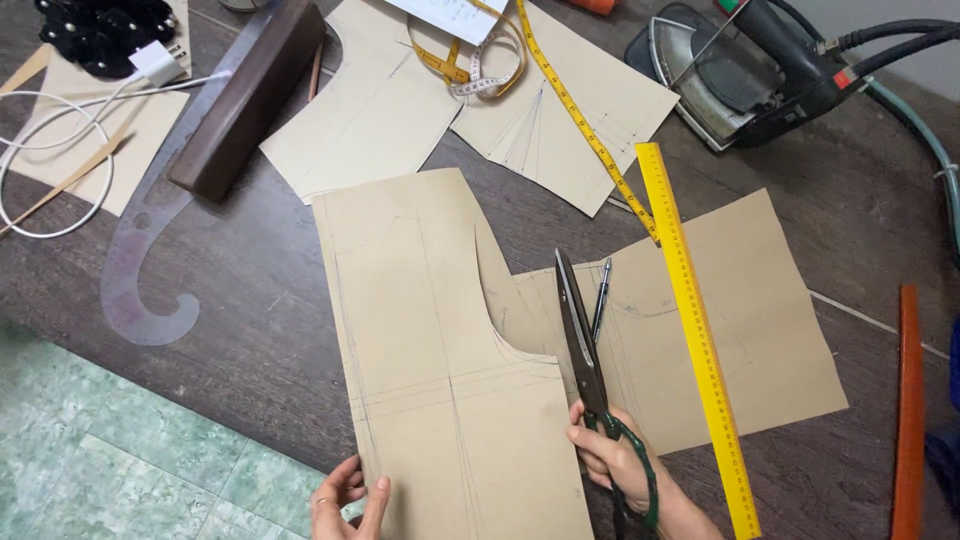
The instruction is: The person uses large shears to cut a pattern piece from brown paper along a marked line. They then use a pen to trace the outline of the cut piece onto another sheet of paper, aligning the edges carefully.
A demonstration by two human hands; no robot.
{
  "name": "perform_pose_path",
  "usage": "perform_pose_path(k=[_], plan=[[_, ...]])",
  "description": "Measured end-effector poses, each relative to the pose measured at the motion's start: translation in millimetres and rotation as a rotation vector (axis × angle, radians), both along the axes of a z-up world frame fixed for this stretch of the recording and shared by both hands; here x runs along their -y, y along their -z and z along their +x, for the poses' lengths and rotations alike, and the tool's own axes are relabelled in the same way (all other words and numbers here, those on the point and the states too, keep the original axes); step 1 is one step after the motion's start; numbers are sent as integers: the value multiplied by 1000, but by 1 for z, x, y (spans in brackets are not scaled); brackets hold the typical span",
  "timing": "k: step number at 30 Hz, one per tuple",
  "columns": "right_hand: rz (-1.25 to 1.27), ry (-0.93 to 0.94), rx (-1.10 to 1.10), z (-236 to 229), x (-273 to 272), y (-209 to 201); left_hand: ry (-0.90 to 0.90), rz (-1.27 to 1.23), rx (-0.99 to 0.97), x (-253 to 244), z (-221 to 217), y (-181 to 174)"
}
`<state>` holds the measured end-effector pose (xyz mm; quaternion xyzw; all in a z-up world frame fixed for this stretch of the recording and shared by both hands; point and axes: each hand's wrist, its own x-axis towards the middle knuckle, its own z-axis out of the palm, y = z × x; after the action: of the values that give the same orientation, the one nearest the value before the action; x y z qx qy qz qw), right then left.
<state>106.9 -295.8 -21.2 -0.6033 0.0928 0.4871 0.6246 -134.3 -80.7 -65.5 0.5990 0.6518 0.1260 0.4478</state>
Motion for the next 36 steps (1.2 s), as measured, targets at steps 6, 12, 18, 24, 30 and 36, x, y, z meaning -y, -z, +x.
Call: perform_pose_path(k=[6,12,18,24,30,36], plan=[[37,-35,-11,-3,5,-1,-164,46,118,9,-44,75],[17,-106,42,-7,8,-6,-173,-239,235,9,-51,74],[-37,-105,148,-4,6,-29,-115,-315,395,11,-50,59],[-195,-139,546,9,10,-47,-227,-533,690,7,-25,35],[-259,-250,616,27,4,-85,-177,-773,553,-44,66,-60],[-287,-211,735,42,1,-93,109,-542,438,-48,101,-107]])
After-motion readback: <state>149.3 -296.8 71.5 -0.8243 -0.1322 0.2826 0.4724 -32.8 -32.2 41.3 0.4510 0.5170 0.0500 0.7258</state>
